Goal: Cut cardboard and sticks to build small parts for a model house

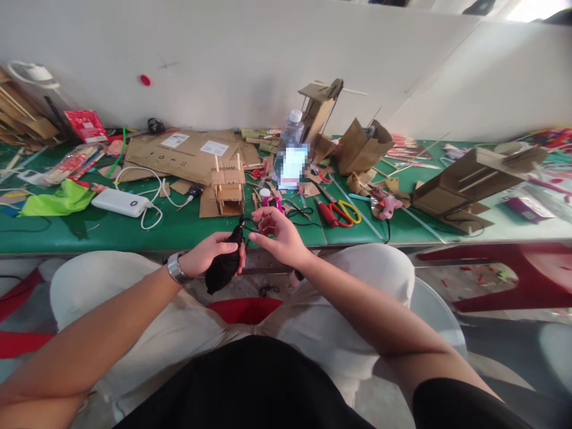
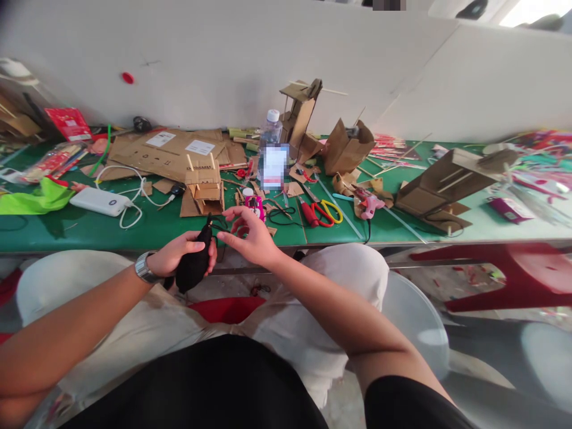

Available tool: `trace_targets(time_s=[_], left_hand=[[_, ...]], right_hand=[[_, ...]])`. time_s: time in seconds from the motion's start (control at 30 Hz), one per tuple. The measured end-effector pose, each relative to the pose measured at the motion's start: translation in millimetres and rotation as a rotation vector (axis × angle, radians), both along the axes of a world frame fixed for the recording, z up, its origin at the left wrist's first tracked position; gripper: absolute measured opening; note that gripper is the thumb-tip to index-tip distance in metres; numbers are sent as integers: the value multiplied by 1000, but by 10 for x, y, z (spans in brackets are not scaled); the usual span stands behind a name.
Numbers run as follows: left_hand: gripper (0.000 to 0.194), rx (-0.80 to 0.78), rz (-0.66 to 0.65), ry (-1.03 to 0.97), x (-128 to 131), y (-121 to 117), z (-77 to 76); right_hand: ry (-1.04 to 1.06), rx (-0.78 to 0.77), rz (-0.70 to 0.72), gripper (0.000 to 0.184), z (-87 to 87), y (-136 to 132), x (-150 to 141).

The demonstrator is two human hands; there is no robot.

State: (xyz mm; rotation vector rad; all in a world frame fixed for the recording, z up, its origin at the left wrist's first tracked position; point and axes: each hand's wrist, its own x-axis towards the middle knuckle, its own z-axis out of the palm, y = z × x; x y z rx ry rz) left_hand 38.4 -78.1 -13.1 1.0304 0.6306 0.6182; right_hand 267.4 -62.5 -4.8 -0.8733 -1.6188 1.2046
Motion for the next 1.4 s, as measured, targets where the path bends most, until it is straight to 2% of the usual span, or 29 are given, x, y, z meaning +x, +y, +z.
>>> trace_targets(time_s=[0.13,0.23,0.33,0.43,0.53,0.6,0.77,1.0,1.2,1.4], left_hand=[[25,-10,9,21,22,-2,-57],[25,-26,28,26,35,-8,-67],[26,-64,39,-11,33,-14,-32],[27,-74,13,-77,21,-17,19],[29,-74,-22,-114,10,-25,45],[29,-79,-49,-108,4,-31,43],[30,-88,-135,-71,-7,-38,21],[29,-29,-262,42,-9,-46,54],[30,29,-381,209,-2,-51,50],[29,17,-333,284,13,-37,29]], right_hand=[[-72,187,-35,32,47,-28,13],[-101,241,-42,21,60,-44,10],[-83,164,-28,28,28,-38,10],[-70,42,67,40,-28,-17,6],[-45,-59,191,30,-69,-4,-14],[-41,-92,249,30,-77,-3,-30],[-52,-157,229,42,-73,23,-34],[-97,-110,166,26,-42,80,8],[-179,-54,214,21,41,91,59],[-241,-79,333,24,177,102,160]])
